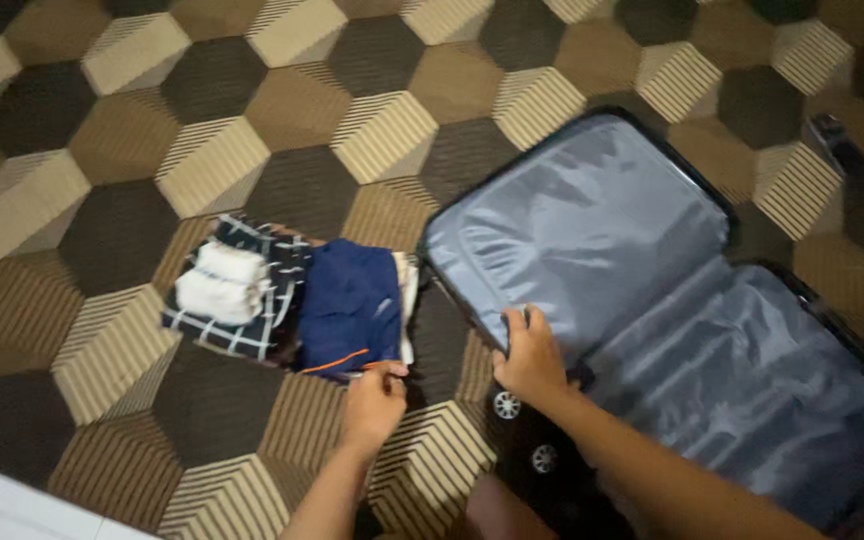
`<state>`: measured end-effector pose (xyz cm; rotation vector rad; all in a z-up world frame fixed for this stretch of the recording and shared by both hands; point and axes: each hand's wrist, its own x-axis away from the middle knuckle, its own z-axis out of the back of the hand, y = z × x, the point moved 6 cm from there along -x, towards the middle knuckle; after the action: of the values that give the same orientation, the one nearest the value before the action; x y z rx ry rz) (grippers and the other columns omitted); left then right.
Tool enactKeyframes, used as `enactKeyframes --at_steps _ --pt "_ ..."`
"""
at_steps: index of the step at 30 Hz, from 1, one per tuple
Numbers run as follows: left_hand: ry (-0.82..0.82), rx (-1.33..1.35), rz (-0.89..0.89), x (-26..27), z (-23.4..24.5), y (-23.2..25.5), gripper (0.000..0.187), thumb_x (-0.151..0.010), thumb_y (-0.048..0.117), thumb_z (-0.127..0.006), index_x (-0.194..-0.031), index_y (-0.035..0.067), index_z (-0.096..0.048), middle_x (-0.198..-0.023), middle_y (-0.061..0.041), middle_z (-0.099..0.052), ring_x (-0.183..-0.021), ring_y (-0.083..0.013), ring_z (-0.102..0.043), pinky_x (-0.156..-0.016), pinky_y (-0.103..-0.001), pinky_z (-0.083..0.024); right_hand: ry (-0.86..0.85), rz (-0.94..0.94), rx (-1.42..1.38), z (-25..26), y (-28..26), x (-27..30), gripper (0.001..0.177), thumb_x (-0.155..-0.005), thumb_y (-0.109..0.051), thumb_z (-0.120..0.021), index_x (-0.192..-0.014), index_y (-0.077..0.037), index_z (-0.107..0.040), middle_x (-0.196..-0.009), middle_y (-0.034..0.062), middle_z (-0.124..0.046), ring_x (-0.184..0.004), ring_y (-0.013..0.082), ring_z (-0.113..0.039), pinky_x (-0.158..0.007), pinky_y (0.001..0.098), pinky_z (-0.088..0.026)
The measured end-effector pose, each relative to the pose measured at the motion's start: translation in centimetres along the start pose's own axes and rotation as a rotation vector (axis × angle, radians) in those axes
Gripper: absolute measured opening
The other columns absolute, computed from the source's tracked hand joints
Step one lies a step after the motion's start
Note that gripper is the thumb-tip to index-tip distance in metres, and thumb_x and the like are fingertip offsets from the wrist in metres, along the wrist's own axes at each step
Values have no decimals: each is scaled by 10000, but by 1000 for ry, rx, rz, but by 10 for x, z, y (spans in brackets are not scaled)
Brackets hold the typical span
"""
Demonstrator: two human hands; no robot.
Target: The person opens a suitcase and places folded clothes inside one by one. They handle shirts, pants, and socks, arranging them neatly within the suitcase compartments.
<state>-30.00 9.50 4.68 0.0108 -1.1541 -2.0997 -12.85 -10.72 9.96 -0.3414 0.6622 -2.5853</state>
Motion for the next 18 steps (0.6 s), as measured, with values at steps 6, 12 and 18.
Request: enactKeyframes --at_steps 6,12,18 --pt "196 92 155 -4 70 -71 209 -845 126 -643 -995 131 -788 -810 -132 -763 -771 -269 -755 -746 -397 -578 0 213 -16 -44 -90 -25 677 -725 -177 -797 -1338 -106 -520 -1417 295 -447 -1295 497 -472 -1058 516 -444" --pt "256 240 312 -28 114 -132 223 -846 192 -670 -1032 132 -778 -913 -109 -813 -880 -234 -777 -827 -356 -576 -188 353 -64 -85 -205 -39 691 -777 -207 -805 -1373 -61 -489 -1424 305 -433 -1306 485 -452 -1081 498 -405" --pt "366 302 394 -75 132 -179 299 -803 227 -734 -1057 70 -747 -919 -121 -782 -877 -255 -752 -829 -374 -562 -208 623 -141 -120 -318 -86 775 -765 -330 -838 -1377 -9 -486 -1331 258 -544 -1270 440 -522 -1074 469 -443"
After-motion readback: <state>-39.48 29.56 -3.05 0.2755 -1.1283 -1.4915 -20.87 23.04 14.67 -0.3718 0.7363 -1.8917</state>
